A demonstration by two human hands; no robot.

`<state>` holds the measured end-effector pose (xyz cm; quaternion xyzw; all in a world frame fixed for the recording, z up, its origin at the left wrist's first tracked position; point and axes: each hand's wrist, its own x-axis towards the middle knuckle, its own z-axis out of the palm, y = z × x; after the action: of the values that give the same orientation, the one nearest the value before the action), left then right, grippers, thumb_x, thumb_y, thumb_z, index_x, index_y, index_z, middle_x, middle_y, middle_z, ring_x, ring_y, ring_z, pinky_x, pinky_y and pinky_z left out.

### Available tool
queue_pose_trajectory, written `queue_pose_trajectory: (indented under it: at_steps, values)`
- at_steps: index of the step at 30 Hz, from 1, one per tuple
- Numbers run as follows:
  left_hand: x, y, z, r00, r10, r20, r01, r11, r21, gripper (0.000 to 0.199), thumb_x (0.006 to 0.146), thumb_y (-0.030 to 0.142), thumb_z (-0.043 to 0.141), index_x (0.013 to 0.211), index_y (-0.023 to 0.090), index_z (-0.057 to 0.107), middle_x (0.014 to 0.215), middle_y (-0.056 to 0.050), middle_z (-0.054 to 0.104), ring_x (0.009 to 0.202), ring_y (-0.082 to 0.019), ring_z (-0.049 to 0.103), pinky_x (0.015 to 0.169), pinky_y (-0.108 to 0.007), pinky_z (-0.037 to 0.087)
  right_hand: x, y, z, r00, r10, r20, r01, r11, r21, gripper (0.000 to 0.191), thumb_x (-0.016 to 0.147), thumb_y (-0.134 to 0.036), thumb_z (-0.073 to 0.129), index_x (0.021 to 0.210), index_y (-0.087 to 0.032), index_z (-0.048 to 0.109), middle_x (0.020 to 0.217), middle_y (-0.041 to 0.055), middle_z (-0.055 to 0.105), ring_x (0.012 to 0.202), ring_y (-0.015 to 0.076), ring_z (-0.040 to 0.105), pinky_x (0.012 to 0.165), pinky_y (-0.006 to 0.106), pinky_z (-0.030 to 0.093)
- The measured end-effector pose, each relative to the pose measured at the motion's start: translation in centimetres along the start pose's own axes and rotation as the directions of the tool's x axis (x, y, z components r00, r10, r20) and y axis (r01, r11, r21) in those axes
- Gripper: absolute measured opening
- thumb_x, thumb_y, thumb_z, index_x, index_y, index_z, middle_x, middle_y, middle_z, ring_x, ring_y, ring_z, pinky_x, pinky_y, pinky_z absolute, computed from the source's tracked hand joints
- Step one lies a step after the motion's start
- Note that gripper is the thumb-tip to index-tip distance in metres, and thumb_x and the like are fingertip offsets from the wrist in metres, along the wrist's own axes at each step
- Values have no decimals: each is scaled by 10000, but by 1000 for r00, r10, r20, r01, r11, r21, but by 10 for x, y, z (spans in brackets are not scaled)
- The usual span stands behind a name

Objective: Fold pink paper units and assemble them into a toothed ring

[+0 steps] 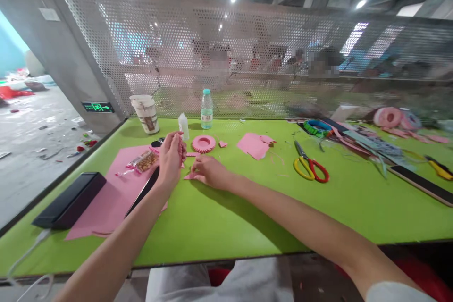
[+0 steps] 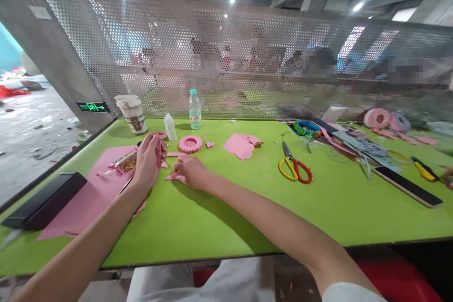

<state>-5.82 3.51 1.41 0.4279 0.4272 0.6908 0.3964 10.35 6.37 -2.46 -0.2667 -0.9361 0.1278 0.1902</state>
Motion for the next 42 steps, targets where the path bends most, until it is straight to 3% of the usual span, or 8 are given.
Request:
queue_pose_trajectory:
  at_steps: [5, 9, 13, 18, 23, 28, 34, 42]
  values:
    - [-7, -14, 7, 987, -28, 160, -5, 979, 204, 364, 913, 493, 718, 1119, 195, 693, 646, 60, 541, 487, -102, 443, 457, -209, 343, -32, -1, -8, 990, 137, -45, -137, 991, 5, 53, 963, -98, 730, 980, -148, 728, 943, 82, 753, 880, 218, 689, 828, 319, 475]
    - [-15, -23, 13, 969, 35, 245, -127, 920, 370, 324, 883, 428, 755, 1119, 207, 745, 629, 62, 538, 538, -123, 443, 536, -231, 351, -46, 16, -16, 953, 263, -151, -258, 965, 52, 149, 991, -71, 641, 1084, -142, 734, 1082, 125, 768, 878, 213, 696, 814, 319, 468]
    - [-25, -26, 19, 950, 99, 295, -240, 836, 493, 319, 878, 379, 757, 1153, 218, 769, 724, 36, 607, 637, -149, 481, 648, -250, 370, -48, 34, -22, 900, 347, -264, -313, 936, 163, 188, 1045, -236, 604, 1012, -131, 757, 1003, 116, 757, 825, 196, 654, 763, 317, 474]
    - [-33, -27, 21, 912, 102, 398, -324, 773, 545, 380, 937, 434, 688, 1257, 237, 741, 701, 51, 591, 585, -148, 442, 625, -250, 334, -50, 35, -25, 859, 383, -339, -269, 903, 336, 400, 1034, -511, 588, 1009, -151, 763, 789, 37, 714, 678, 171, 610, 647, 291, 485]
    - [-32, -29, 19, 915, 141, 379, -349, 749, 563, 321, 953, 444, 661, 1170, 226, 749, 630, 69, 499, 581, -151, 424, 623, -249, 325, -53, 27, -32, 826, 357, -437, -182, 901, 393, 520, 1021, -627, 555, 932, -155, 754, 718, 20, 670, 617, 167, 588, 588, 286, 455]
    - [-30, -28, 18, 914, 222, 341, -383, 753, 536, 318, 958, 431, 665, 1188, 231, 755, 722, 36, 568, 650, -162, 480, 658, -252, 370, -57, 14, -43, 793, 265, -548, -105, 946, 306, 379, 1034, -500, 604, 923, -174, 762, 805, 56, 701, 699, 189, 609, 655, 308, 479]
    - [-32, -23, 18, 865, 349, 361, -490, 746, 451, 274, 955, 419, 695, 1136, 232, 780, 931, -49, 701, 775, -188, 607, 712, -270, 468, -61, -4, -54, 831, 41, -555, 26, 993, 113, 185, 1005, -308, 623, 1034, -219, 783, 958, 88, 770, 778, 203, 667, 727, 332, 544]
    - [-35, -22, 19, 810, 433, 396, -570, 740, 357, 110, 946, 291, 710, 1006, 224, 773, 1002, -76, 741, 908, -212, 678, 813, -296, 529, -60, -19, -53, 827, -41, -561, 35, 999, -20, 167, 1023, -232, 583, 995, -218, 747, 984, 94, 770, 869, 217, 701, 770, 332, 545]
